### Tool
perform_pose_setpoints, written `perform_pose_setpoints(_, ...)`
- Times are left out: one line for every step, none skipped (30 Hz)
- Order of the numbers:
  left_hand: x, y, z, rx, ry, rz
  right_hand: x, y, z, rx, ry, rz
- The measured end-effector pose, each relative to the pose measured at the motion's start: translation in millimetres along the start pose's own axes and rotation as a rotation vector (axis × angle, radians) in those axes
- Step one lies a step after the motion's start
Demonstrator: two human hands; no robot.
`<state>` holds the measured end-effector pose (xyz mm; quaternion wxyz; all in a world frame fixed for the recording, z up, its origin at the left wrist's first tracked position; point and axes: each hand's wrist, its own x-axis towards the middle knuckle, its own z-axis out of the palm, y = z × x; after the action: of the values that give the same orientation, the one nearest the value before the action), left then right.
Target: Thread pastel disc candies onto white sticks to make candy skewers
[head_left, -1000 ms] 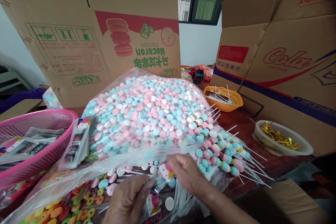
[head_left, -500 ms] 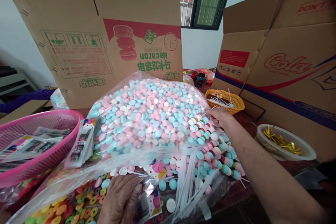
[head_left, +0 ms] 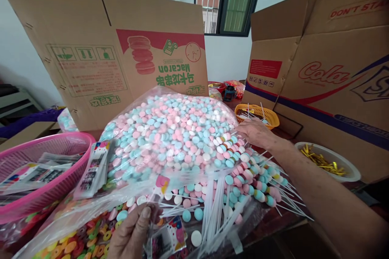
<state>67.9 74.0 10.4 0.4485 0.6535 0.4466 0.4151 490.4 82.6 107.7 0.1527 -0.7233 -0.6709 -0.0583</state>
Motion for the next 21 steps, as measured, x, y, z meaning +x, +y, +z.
perform_pose_setpoints(1,4,1.5,-0.139,0.02,-0.096,-8,-3,-4,0.002,-0.002,-0.018)
perform_pose_setpoints(2,10,3.9,-0.276,0.03,-0.18,-19,-8,-7,0.004,-0.013,-0.031)
perform_pose_setpoints(4,18,7.4,-0.406,0.034,-0.245,-32,-16,-8,0.01,-0.022,-0.042)
perform_pose_setpoints(6,26,11.9,-0.527,0.038,-0.291,-46,-27,-5,0.024,-0.017,-0.049)
perform_pose_setpoints(9,35,17.4,-0.62,0.043,-0.323,-61,-41,0,0.045,-0.009,-0.057)
perform_pose_setpoints(11,44,23.5,-0.709,0.052,-0.298,-76,-58,7,0.085,0.021,-0.065)
perform_pose_setpoints(13,53,29.8,-0.795,0.069,-0.251,-91,-78,17,0.137,0.064,-0.072)
perform_pose_setpoints(16,59,35.6,-0.855,0.073,-0.213,-105,-99,27,0.207,0.099,-0.089)
perform_pose_setpoints(17,64,40.5,-0.9,0.058,-0.201,-118,-121,37,0.292,0.135,-0.112)
perform_pose_setpoints(19,67,44.2,-0.94,0.046,-0.206,-129,-143,47,0.378,0.161,-0.129)
perform_pose_setpoints(19,68,46.3,-0.981,0.024,-0.22,-138,-163,55,0.458,0.175,-0.137)
perform_pose_setpoints(18,68,46.8,-1.018,0.025,-0.218,-145,-181,61,0.532,0.181,-0.137)
perform_pose_setpoints(17,67,46.0,-1.045,0.036,-0.218,-150,-197,67,0.596,0.179,-0.126)
perform_pose_setpoints(14,65,44.1,-1.065,0.051,-0.222,-153,-211,71,0.652,0.173,-0.111)
perform_pose_setpoints(11,64,41.6,-1.079,0.074,-0.228,-155,-222,74,0.702,0.162,-0.098)
perform_pose_setpoints(8,62,38.8,-1.089,0.096,-0.237,-156,-232,77,0.744,0.151,-0.087)
perform_pose_setpoints(5,61,36.2,-1.098,0.12,-0.245,-156,-240,79,0.779,0.137,-0.078)
perform_pose_setpoints(2,60,33.9,-1.101,0.148,-0.248,-156,-247,80,0.804,0.127,-0.071)
perform_pose_setpoints(-1,58,32.2,-1.095,0.181,-0.239,-156,-253,81,0.821,0.119,-0.061)
perform_pose_setpoints(-4,57,30.9,-1.078,0.22,-0.219,-156,-259,83,0.835,0.11,-0.046)
perform_pose_setpoints(-7,56,30.1,-1.049,0.252,-0.202,-157,-264,84,0.852,0.1,-0.027)
